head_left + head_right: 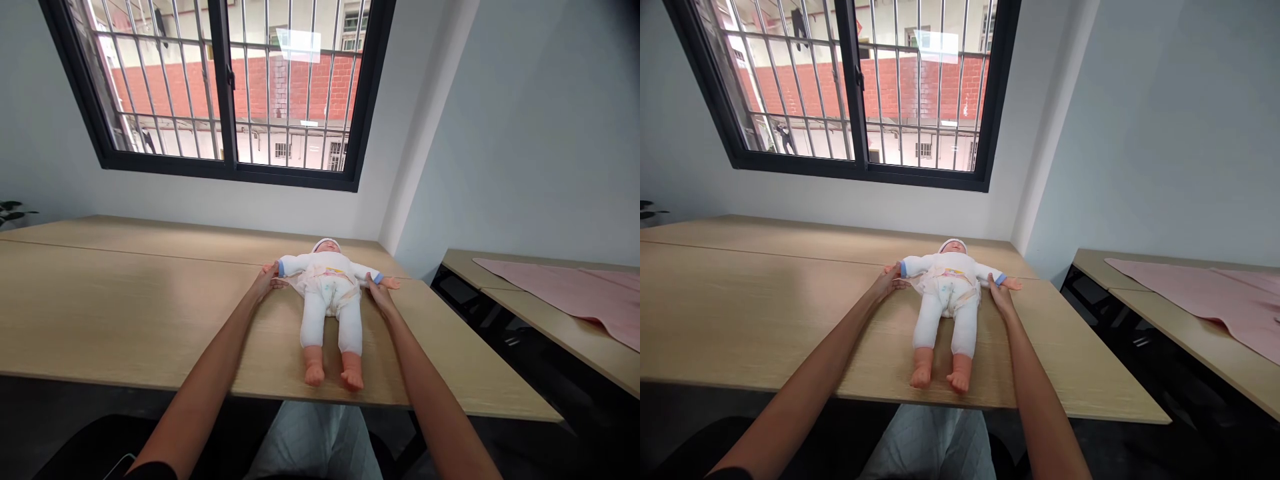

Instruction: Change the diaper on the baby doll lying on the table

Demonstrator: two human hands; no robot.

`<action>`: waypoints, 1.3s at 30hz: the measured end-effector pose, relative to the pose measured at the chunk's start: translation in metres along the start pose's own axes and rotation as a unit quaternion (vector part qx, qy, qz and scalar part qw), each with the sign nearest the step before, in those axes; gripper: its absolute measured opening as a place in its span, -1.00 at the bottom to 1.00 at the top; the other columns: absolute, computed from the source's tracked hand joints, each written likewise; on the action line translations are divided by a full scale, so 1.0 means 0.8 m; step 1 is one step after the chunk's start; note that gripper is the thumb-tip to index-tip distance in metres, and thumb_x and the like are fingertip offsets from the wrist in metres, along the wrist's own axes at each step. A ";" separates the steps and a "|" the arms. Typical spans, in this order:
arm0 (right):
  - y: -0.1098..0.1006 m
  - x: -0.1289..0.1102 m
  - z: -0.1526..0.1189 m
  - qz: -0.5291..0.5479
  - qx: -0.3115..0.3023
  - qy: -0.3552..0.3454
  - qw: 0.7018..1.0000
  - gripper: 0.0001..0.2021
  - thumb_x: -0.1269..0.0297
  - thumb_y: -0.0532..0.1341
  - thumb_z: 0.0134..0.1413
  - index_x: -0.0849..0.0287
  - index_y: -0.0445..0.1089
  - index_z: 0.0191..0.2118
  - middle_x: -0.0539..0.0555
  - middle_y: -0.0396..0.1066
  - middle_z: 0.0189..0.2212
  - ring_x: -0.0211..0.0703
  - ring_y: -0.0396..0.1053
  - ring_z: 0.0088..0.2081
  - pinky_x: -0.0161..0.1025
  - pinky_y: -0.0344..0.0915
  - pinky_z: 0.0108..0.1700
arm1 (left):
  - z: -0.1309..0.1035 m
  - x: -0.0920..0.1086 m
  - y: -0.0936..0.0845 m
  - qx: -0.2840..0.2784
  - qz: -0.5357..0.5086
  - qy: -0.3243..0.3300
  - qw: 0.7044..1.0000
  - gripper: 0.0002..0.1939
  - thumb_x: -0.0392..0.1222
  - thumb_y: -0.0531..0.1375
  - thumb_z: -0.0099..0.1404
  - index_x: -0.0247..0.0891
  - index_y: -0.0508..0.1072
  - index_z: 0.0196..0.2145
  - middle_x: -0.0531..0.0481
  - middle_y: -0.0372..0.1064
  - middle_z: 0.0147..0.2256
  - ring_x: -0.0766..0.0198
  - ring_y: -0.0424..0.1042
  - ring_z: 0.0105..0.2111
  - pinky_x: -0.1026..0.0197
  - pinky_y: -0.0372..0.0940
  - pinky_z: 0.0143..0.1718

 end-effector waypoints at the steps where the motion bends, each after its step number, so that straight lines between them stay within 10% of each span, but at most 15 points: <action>1: 0.002 0.000 -0.002 0.014 -0.003 0.012 1.000 -0.60 -0.07 0.28 0.02 0.19 0.48 -0.20 0.11 0.53 -0.23 -0.05 0.48 -0.13 -0.26 0.45 -0.11 | -0.001 0.001 0.001 -0.002 0.005 0.000 1.000 -0.35 0.31 0.31 0.01 -0.32 0.37 -0.20 -0.17 0.50 -0.35 0.10 0.54 -0.47 0.20 0.38 -0.45; 11: 0.031 -0.004 -0.026 0.153 -0.090 0.133 0.975 -0.69 0.07 0.18 0.22 0.27 0.41 -0.21 0.20 0.53 -0.32 -0.17 0.52 -0.36 -0.30 0.49 -0.27 | -0.012 0.017 -0.004 0.137 0.024 0.074 0.988 -0.41 0.08 0.31 0.12 -0.29 0.24 -0.02 -0.05 0.45 -0.35 0.21 0.53 -0.50 0.27 0.32 -0.48; 18: 0.029 -0.007 -0.029 0.202 -0.079 0.157 0.963 -0.74 0.10 0.18 0.22 0.23 0.37 -0.29 0.11 0.51 -0.43 -0.21 0.49 -0.48 -0.28 0.50 -0.35 | -0.034 0.028 0.014 0.229 0.093 0.146 0.958 -0.02 -0.07 0.27 0.19 -0.10 -0.33 0.32 -0.03 0.43 -0.22 0.37 0.40 -0.65 0.26 0.28 -0.46; 25: 0.014 -0.019 -0.028 0.205 -0.046 0.143 0.967 -0.71 0.07 0.12 0.26 0.22 0.37 -0.29 0.11 0.54 -0.38 -0.23 0.50 -0.46 -0.34 0.48 -0.40 | -0.036 0.030 0.041 0.155 0.134 0.174 0.963 -0.57 0.00 0.30 0.12 -0.14 0.45 -0.06 -0.01 0.43 -0.21 0.39 0.34 -0.62 0.28 0.23 -0.50; 39: 0.033 -0.017 -0.039 0.100 -0.098 0.127 0.982 -0.76 0.15 0.30 0.10 0.21 0.31 -0.34 0.05 0.47 -0.53 -0.19 0.42 -0.61 -0.29 0.42 -0.58 | -0.009 0.011 0.030 0.028 0.146 0.118 0.982 -0.60 0.06 0.35 0.04 -0.27 0.50 -0.26 0.13 0.25 -0.71 0.32 0.26 -0.78 0.33 0.10 -0.72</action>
Point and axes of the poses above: each hand's wrist, its own z-axis towards the middle knuckle, its own y-axis out of the palm, x = y × z, the point moved 8 cm from there along z, towards the middle knuckle
